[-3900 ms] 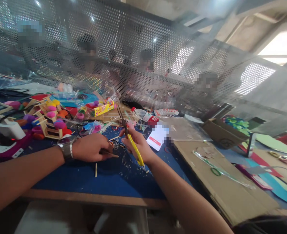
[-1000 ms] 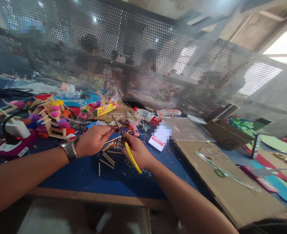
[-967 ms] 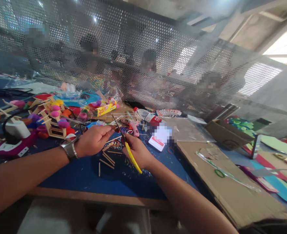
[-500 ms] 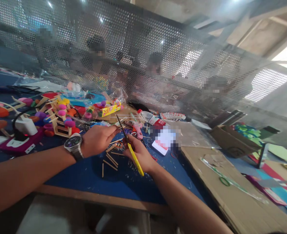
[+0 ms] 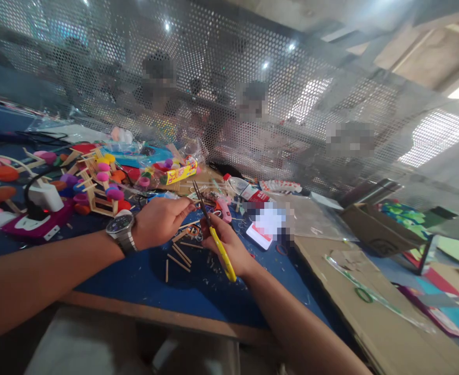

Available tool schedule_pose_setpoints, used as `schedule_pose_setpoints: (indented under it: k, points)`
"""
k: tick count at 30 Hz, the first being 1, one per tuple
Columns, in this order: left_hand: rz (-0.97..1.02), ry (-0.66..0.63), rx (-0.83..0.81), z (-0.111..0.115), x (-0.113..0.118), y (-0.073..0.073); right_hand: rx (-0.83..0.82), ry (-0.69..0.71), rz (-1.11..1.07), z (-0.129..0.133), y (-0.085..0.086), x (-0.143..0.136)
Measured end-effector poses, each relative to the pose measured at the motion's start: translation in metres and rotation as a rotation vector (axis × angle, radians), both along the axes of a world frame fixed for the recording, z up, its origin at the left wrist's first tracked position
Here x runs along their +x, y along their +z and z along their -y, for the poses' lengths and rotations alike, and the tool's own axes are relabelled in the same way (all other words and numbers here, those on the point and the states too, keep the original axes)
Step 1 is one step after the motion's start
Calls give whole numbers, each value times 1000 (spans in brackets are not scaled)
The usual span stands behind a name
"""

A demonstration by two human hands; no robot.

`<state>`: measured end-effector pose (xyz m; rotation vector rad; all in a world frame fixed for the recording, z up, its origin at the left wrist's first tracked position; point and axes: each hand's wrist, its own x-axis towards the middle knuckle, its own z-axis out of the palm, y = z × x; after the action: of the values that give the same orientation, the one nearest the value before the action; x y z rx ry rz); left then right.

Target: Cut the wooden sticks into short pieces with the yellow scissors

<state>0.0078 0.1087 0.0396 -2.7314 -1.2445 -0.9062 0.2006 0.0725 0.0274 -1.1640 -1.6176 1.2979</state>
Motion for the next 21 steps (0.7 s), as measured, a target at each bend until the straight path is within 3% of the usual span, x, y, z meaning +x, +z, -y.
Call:
schedule_pose_setpoints:
  k: [21]
  points:
    - [26,-1,-54,1,2,0,-41,36,-44,-1,-5,2]
